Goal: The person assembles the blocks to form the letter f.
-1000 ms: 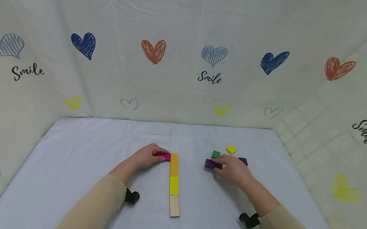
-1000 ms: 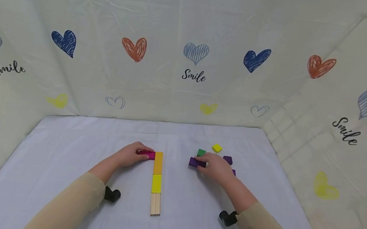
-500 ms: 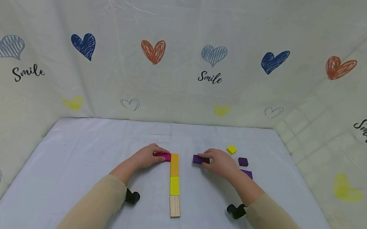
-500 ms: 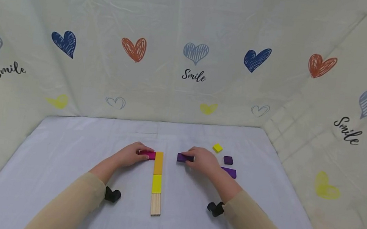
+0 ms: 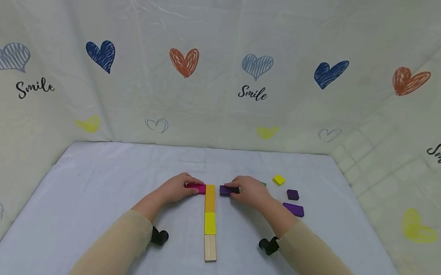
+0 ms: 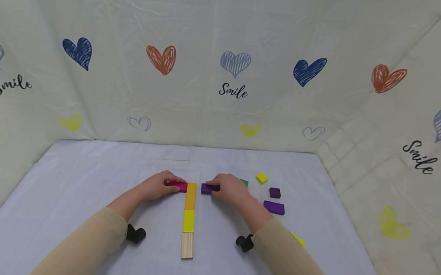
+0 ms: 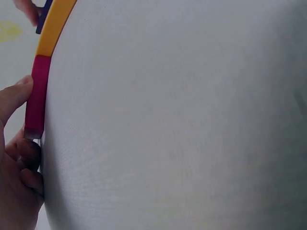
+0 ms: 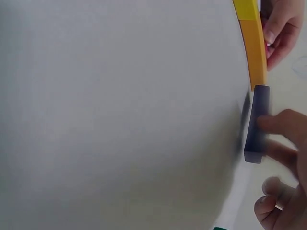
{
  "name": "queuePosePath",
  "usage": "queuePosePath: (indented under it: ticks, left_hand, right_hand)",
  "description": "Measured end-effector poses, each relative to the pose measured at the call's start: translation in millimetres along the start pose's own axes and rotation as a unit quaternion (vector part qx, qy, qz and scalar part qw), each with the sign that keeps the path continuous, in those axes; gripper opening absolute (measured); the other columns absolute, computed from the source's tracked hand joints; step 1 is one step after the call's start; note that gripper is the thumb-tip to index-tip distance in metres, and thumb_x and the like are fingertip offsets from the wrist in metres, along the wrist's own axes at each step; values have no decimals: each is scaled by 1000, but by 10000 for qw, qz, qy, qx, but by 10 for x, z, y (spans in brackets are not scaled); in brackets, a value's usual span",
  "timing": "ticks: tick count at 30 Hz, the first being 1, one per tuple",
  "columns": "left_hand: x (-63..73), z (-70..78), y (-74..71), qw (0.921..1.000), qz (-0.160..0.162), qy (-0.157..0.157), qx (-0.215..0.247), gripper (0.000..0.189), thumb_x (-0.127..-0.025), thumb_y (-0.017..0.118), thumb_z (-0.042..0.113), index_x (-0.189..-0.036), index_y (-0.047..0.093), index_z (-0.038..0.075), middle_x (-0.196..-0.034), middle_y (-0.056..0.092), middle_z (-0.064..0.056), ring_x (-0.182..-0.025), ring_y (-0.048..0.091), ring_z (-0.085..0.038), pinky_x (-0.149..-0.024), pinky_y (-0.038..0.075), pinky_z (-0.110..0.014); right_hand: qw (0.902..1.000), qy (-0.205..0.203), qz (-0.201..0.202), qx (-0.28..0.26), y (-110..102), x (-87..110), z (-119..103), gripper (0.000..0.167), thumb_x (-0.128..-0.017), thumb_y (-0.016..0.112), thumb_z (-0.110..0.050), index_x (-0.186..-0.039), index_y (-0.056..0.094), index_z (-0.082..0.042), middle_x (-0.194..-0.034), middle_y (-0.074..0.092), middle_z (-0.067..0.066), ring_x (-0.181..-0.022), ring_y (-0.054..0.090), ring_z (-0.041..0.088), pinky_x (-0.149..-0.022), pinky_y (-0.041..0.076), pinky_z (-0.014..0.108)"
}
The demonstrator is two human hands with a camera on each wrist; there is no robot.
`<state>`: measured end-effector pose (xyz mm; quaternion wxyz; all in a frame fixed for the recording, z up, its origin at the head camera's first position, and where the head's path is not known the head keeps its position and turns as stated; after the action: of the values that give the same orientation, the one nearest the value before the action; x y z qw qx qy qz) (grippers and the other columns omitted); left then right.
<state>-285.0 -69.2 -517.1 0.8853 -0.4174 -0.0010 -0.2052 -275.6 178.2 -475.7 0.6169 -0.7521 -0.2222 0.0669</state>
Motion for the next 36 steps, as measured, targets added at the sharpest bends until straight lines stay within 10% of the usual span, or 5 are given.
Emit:
queuePosePath:
  ticks: [36]
  left_hand:
    - [1,13,7,10000,47,-7,-32,33,-95,68,34,-127,69,30,-121,59,-2,-109,53,-22,-100,46,-42]
  right_hand:
    - [9993,261,32,-273,63,-83,-40,42,-89,74,-36,-131,66,-34,-120,63,-3,-106,57,17,-94,50,36]
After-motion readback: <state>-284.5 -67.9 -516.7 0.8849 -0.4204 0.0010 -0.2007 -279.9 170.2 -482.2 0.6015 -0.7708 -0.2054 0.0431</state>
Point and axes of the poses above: each hand's wrist, its own x-axis away from the middle knuckle, its own y-axis out of the palm, z = x × y, the point moved 3 cm from there along -x, towards the middle knuckle
